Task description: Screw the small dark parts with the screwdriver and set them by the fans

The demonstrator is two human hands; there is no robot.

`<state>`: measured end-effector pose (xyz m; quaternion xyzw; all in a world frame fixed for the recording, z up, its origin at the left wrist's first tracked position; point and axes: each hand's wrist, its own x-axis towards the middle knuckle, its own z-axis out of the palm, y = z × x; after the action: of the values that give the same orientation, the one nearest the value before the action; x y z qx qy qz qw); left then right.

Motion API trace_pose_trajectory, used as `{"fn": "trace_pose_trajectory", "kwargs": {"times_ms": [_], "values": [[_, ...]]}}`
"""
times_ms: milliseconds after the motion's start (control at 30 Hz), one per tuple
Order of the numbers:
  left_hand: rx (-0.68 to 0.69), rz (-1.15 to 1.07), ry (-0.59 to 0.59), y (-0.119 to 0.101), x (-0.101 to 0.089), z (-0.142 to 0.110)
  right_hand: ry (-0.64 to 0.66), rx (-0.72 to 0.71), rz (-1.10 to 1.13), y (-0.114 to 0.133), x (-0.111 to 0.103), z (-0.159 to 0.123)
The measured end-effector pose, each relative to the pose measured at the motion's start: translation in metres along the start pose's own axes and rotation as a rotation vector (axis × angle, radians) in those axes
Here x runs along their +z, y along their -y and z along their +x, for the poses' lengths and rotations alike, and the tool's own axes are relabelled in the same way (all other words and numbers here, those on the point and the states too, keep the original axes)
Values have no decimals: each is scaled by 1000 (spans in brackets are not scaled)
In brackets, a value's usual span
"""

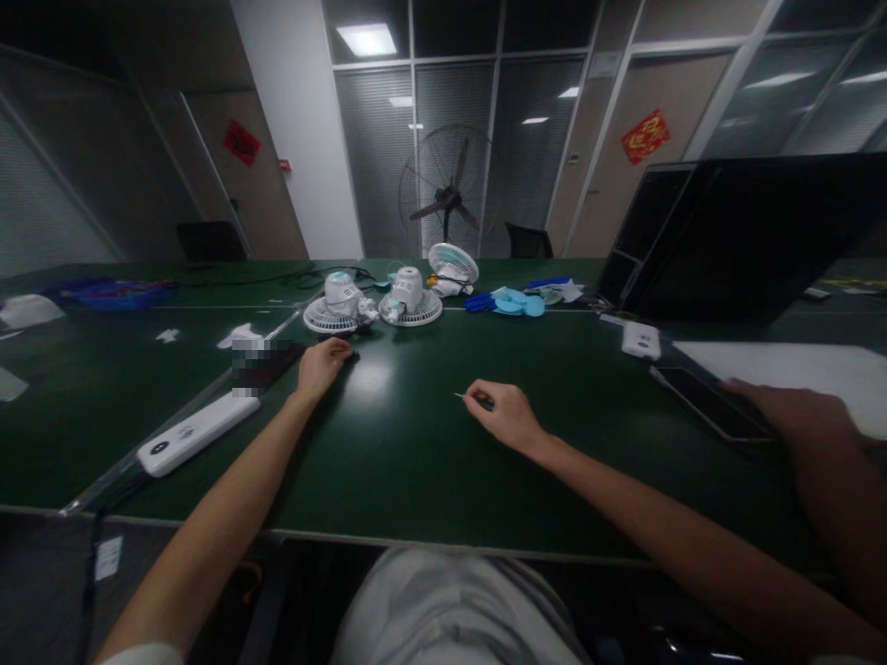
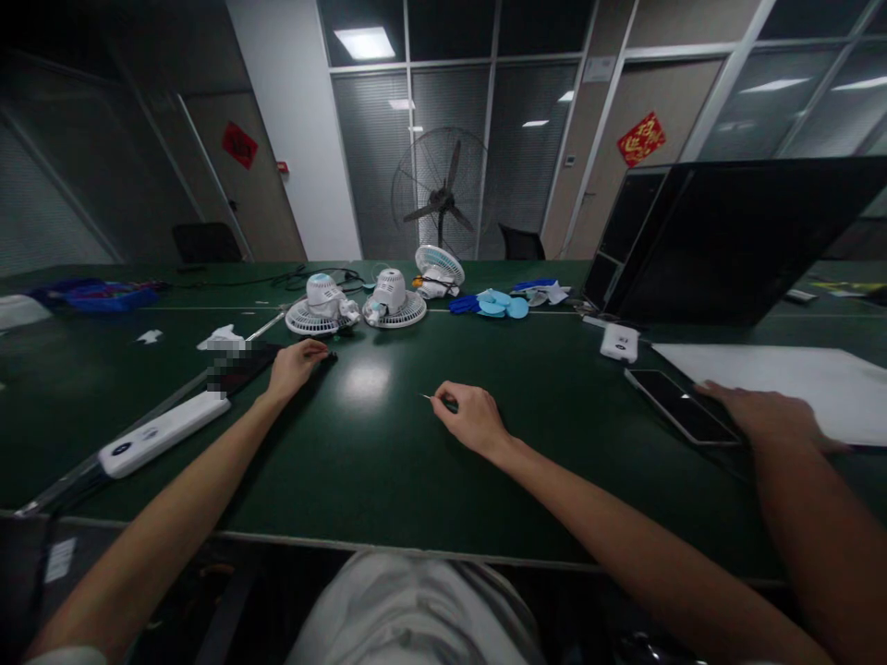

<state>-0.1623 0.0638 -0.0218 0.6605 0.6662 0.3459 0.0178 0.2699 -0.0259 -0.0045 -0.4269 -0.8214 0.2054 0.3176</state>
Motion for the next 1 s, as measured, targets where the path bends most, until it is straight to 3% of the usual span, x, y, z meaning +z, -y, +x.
{"fn": "trace_pose_trajectory", "kwargs": {"times_ms": [233, 367, 467, 700, 833, 1000], "values": [[-1, 13, 68, -3, 0, 0, -2, -19, 1, -3, 2, 0], [57, -3, 143, -16, 0, -2, 6, -44, -8, -2, 1, -1], [171, -76, 275, -40, 5, -9, 27, -82, -20, 2, 0, -1], [497, -393, 677, -129, 20, -58, 91, -187, -79, 11, -4, -3], [549, -465, 720, -152, 23, -74, 108, -220, -115, 14, -4, -4], [577, -461, 721, -153, 22, -77, 109, -239, -156, 16, -3, -4]]}}
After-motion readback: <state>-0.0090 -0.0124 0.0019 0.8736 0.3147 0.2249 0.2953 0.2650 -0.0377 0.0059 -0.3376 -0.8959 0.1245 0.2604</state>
